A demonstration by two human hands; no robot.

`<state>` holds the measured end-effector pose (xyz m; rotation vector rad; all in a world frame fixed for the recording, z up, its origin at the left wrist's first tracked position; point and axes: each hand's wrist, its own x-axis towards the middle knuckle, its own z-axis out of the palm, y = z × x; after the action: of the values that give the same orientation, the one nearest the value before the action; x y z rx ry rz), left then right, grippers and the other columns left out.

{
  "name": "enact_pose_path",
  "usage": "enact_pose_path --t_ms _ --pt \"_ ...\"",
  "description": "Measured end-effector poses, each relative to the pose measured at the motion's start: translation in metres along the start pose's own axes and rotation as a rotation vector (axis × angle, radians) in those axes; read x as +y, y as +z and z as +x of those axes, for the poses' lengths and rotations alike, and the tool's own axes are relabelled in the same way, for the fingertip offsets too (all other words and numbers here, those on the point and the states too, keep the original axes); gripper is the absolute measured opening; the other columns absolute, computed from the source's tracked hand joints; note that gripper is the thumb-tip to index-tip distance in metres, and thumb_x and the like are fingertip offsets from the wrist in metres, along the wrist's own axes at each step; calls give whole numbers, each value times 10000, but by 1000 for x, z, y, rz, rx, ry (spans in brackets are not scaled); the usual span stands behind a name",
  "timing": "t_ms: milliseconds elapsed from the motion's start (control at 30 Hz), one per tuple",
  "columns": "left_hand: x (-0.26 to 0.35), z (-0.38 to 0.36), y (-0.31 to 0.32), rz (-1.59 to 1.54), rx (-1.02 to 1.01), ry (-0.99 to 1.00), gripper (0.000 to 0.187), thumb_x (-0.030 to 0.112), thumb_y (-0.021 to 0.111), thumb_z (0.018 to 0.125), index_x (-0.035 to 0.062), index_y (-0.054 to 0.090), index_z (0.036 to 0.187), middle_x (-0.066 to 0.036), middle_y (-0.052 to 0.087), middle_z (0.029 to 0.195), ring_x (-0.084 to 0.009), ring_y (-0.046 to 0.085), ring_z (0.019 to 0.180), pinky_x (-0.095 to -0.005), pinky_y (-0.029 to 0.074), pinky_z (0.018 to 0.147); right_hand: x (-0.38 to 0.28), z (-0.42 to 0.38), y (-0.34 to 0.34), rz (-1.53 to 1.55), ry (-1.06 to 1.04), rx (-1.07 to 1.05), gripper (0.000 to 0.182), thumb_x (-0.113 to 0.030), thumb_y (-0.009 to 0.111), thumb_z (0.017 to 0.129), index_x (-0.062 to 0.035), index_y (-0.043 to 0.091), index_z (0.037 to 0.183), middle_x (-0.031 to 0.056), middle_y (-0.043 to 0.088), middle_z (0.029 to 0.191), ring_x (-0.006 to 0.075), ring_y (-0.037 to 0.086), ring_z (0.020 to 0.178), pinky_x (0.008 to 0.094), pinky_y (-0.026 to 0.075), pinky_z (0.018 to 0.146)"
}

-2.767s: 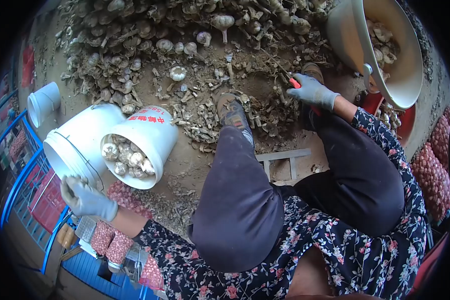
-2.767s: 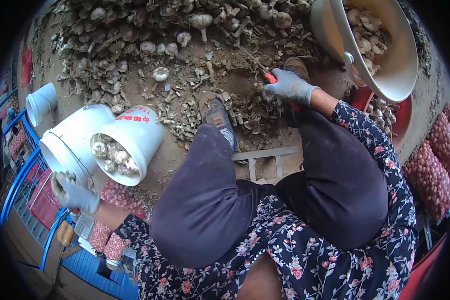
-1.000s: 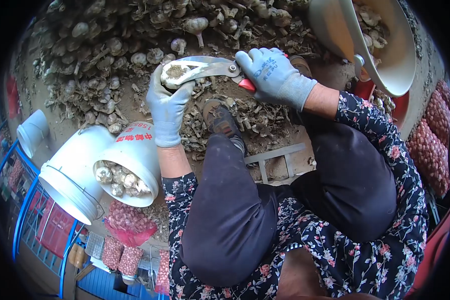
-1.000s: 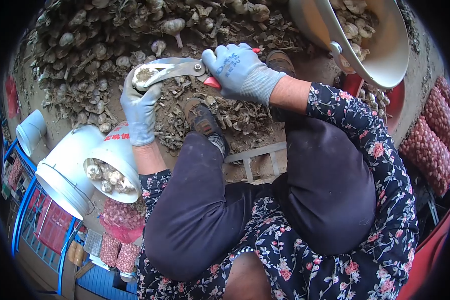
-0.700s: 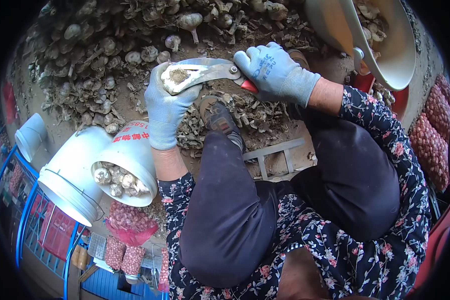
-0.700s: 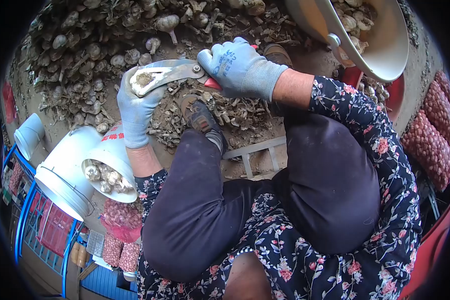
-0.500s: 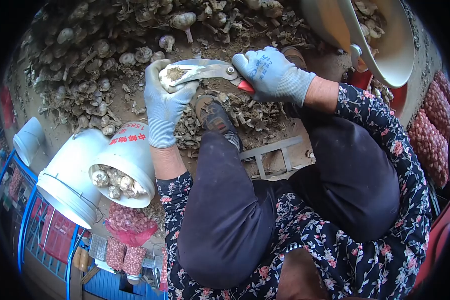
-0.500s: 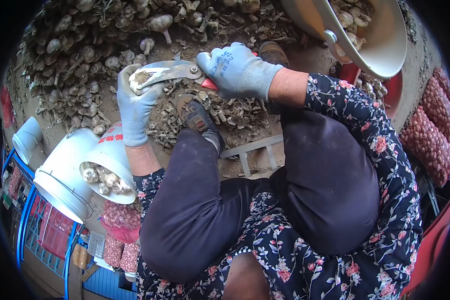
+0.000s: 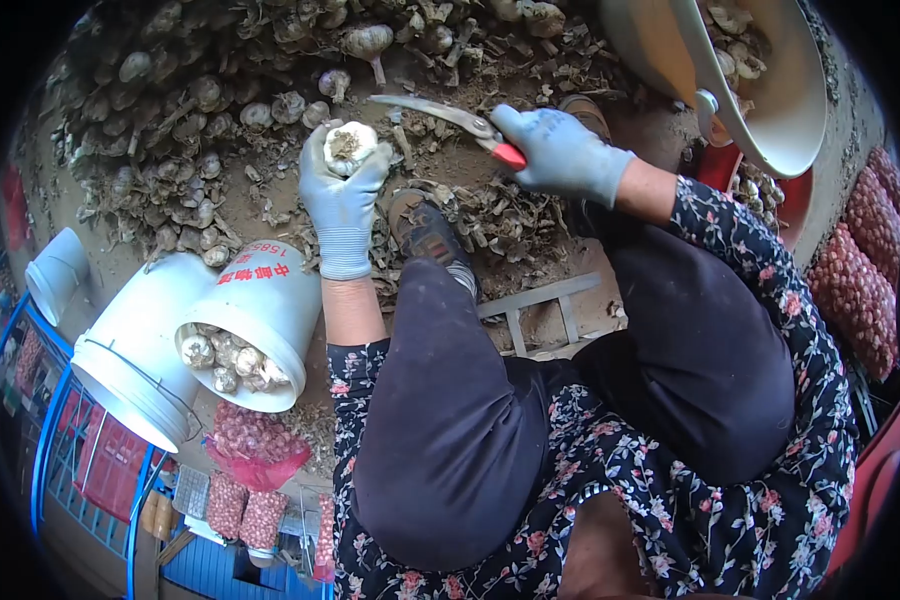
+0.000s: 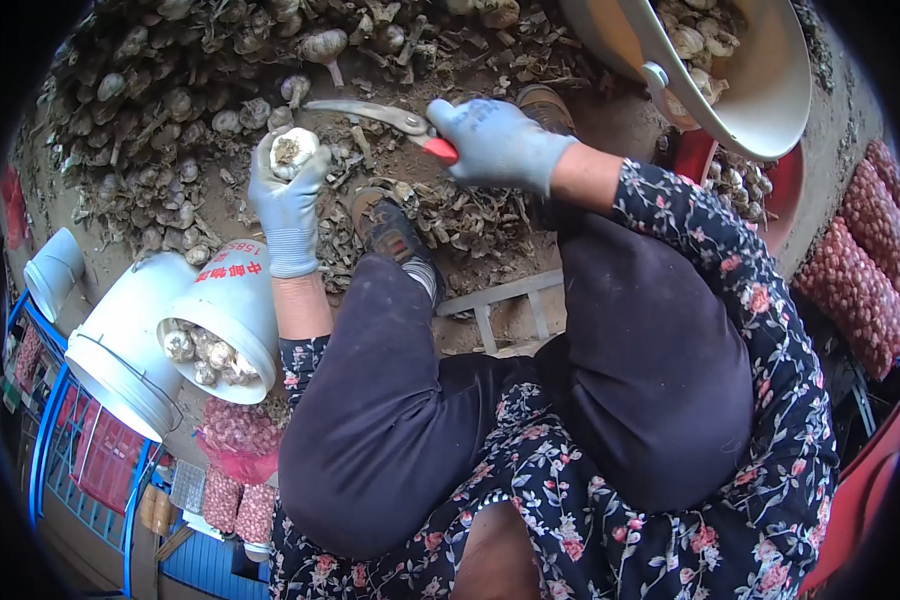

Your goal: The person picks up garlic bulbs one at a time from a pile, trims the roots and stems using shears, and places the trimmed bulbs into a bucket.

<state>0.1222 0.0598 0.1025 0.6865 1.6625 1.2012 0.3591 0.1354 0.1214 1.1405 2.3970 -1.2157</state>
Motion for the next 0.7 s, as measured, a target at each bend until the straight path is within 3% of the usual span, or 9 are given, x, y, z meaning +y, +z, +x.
enact_pose_path --t_ms 67,167,300,367,433,533,600,633,700 --pt "-7 0 -3 81 39 25 584 67 816 648 -36 521 1142 -101 547 1043 -142 580 917 -267 506 796 -2 -10 2 -66 3 47 300 -165 610 788 -31 456 1007 204 605 861 387 616 819 464 480 717" --pt "1 -4 0 611 47 285 630 172 832 591 -19 549 1119 -158 565 1016 -255 596 922 -342 485 814 0 -4 6 -210 -58 61 387 -230 637 779 -35 466 1066 175 594 932 347 608 892 443 468 776" --pt "10 -9 2 782 -25 441 618 158 829 569 10 563 1107 -149 570 999 -304 591 915 -389 490 804 -10 3 6 -317 -82 64 426 -272 645 785 -37 466 1093 165 597 979 321 604 943 442 447 814" --pt "11 -10 3 761 -8 426 586 132 831 581 -1 575 1092 -131 586 992 -256 597 902 -347 489 805 -11 4 4 -335 -100 74 426 -274 642 792 -32 461 1092 174 608 954 331 615 915 449 459 793" --pt "7 -10 4 739 10 412 555 106 833 593 -12 588 1077 -114 602 985 -208 603 889 -305 489 805 -10 4 1 -113 -37 -73 383 -278 619 818 -20 469 1059 207 620 878 363 626 842 467 477 751" --pt "-1 -8 4 469 -37 273 503 55 791 674 -11 556 1115 -94 588 1001 -175 600 869 -275 494 798 -3 -1 11 52 -31 -51 301 -237 616 823 -22 473 976 170 617 808 363 624 724 443 482 629" --pt "2 -9 8 -104 -1 -26 444 -24 699 756 -15 508 1157 -85 565 1036 -162 603 879 -267 506 813 2 -7 6 269 -23 -46 337 -287 616 843 -12 483 987 205 606 857 381 611 794 438 473 684" --pt "2 -8 6 -107 3 -19 444 -24 699 756 -15 508 1157 -85 565 1036 -162 603 879 -267 506 813 5 -11 7 295 11 -86 379 -346 602 845 -14 490 989 222 603 893 397 600 867 446 467 742" --pt "-2 -6 0 -514 -115 -17 434 -35 646 780 4 496 1186 -105 562 1087 -196 611 902 -328 527 841 7 -20 8 379 71 -181 488 -452 599 836 -15 503 1031 253 579 1013 404 561 1005 430 445 853"
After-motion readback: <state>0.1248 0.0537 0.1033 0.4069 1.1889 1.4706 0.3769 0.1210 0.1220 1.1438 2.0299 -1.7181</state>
